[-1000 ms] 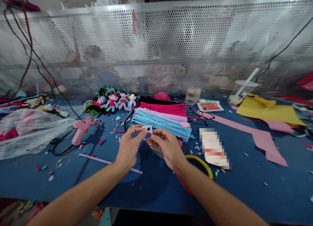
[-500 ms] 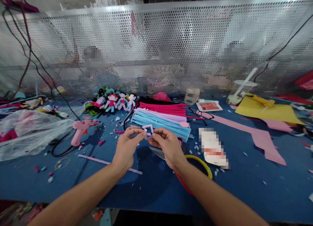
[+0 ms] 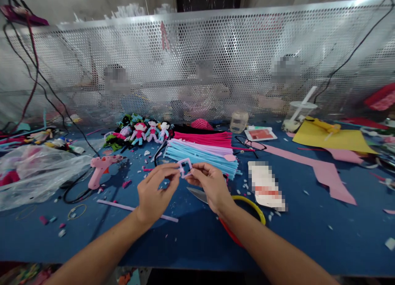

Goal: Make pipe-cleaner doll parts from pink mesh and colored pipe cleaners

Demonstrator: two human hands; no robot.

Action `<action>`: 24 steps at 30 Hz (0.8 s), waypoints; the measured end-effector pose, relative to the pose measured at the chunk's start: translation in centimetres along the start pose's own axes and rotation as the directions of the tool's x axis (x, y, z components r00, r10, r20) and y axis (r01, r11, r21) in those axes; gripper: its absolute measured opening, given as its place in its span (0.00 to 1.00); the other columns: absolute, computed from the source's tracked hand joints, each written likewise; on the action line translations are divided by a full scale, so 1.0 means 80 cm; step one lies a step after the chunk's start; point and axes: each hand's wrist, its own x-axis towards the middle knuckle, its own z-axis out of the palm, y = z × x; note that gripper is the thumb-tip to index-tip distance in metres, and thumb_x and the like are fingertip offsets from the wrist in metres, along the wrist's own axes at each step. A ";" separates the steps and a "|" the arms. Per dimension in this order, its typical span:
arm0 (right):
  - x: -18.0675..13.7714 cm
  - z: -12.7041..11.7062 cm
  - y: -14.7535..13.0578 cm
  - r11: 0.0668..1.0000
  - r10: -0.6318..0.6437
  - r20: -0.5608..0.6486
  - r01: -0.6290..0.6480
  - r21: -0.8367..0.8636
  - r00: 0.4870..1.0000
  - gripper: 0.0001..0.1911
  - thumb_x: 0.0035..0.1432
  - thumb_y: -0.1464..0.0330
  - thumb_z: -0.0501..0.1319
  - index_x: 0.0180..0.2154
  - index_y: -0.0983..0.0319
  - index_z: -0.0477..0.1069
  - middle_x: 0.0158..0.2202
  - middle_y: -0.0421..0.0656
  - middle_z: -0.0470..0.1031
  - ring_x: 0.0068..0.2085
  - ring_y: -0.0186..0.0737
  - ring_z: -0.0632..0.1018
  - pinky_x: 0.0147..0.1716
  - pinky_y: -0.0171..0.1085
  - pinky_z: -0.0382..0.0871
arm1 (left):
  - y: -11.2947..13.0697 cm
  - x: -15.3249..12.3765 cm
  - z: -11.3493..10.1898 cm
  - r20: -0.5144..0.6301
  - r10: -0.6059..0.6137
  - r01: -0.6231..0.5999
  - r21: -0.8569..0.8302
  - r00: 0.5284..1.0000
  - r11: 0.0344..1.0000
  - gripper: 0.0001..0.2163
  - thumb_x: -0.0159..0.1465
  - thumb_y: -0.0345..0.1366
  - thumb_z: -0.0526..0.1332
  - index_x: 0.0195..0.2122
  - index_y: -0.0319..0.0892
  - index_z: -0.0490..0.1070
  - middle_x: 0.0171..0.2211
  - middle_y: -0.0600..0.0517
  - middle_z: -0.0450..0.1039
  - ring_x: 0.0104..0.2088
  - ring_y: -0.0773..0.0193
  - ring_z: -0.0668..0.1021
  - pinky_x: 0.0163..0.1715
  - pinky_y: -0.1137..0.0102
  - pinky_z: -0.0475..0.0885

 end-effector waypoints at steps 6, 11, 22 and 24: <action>0.002 -0.001 -0.001 1.000 -0.020 -0.039 0.021 0.017 0.999 0.11 0.42 0.66 0.70 0.29 0.62 0.73 0.25 0.38 0.76 0.28 0.32 0.77 0.34 0.35 0.73 | 0.007 -0.002 0.002 0.117 -0.038 0.050 -0.100 0.992 0.994 0.05 0.57 0.32 0.62 0.31 0.48 0.78 0.36 0.49 0.78 0.39 0.59 0.77 0.42 0.66 0.70; 0.001 -0.001 0.004 0.998 -0.062 -0.028 0.062 -0.018 0.998 0.10 0.45 0.66 0.68 0.30 0.62 0.73 0.27 0.38 0.76 0.29 0.32 0.76 0.34 0.34 0.73 | 0.007 0.003 0.005 0.143 -0.119 0.143 -0.168 0.983 0.975 0.04 0.57 0.33 0.62 0.29 0.45 0.77 0.35 0.47 0.76 0.39 0.59 0.77 0.41 0.66 0.70; -0.002 0.001 0.004 0.998 -0.041 -0.030 0.040 -0.042 0.999 0.10 0.44 0.65 0.69 0.29 0.62 0.73 0.26 0.39 0.77 0.29 0.35 0.78 0.35 0.36 0.73 | -0.016 0.005 0.011 0.080 -0.397 0.405 -0.188 0.914 0.895 0.06 0.52 0.40 0.66 0.28 0.45 0.79 0.40 0.48 0.70 0.43 0.58 0.73 0.41 0.67 0.68; -0.002 0.001 0.004 0.998 -0.030 -0.034 0.028 -0.051 0.999 0.10 0.44 0.65 0.69 0.29 0.62 0.73 0.25 0.39 0.77 0.30 0.35 0.78 0.34 0.35 0.73 | -0.018 0.006 0.011 0.076 -0.464 0.470 -0.184 0.883 0.863 0.06 0.51 0.41 0.67 0.27 0.45 0.79 0.35 0.50 0.71 0.40 0.60 0.72 0.41 0.67 0.65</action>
